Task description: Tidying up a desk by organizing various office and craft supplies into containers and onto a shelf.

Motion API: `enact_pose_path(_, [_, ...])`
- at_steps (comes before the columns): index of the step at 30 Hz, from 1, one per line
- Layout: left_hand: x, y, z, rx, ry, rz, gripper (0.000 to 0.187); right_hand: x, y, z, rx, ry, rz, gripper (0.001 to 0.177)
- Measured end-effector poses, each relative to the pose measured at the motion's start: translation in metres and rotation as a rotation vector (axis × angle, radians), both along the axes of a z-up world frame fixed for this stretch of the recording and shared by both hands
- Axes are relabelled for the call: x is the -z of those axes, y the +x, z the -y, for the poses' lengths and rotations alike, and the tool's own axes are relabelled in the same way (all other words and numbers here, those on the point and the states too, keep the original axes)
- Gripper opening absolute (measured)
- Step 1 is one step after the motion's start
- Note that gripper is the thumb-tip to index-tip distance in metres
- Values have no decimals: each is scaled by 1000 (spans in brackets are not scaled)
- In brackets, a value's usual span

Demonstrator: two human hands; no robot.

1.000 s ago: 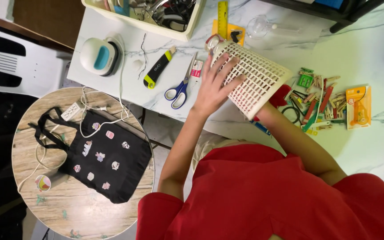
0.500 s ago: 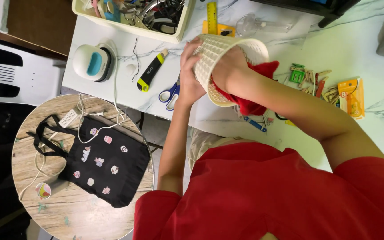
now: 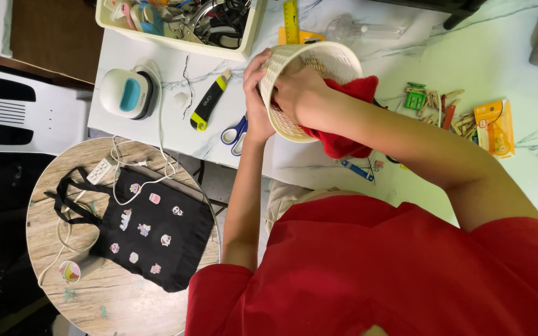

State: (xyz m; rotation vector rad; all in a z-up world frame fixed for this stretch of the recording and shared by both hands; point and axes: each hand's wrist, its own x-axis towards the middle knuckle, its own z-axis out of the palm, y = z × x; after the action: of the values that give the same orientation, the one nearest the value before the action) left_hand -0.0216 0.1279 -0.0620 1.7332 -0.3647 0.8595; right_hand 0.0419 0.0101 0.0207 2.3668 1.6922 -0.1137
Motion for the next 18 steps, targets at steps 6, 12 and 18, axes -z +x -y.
enact_pose_path(6, [7,0,7,-13,-39,-73,93,11,2,-7,239,-141,120,43])
enact_pose_path(12, [7,-7,1,-81,53,-91,96,13,3,-9,206,-260,71,33])
enact_pose_path(18, [-8,-8,-1,-51,51,-59,102,30,19,-11,156,108,-85,37])
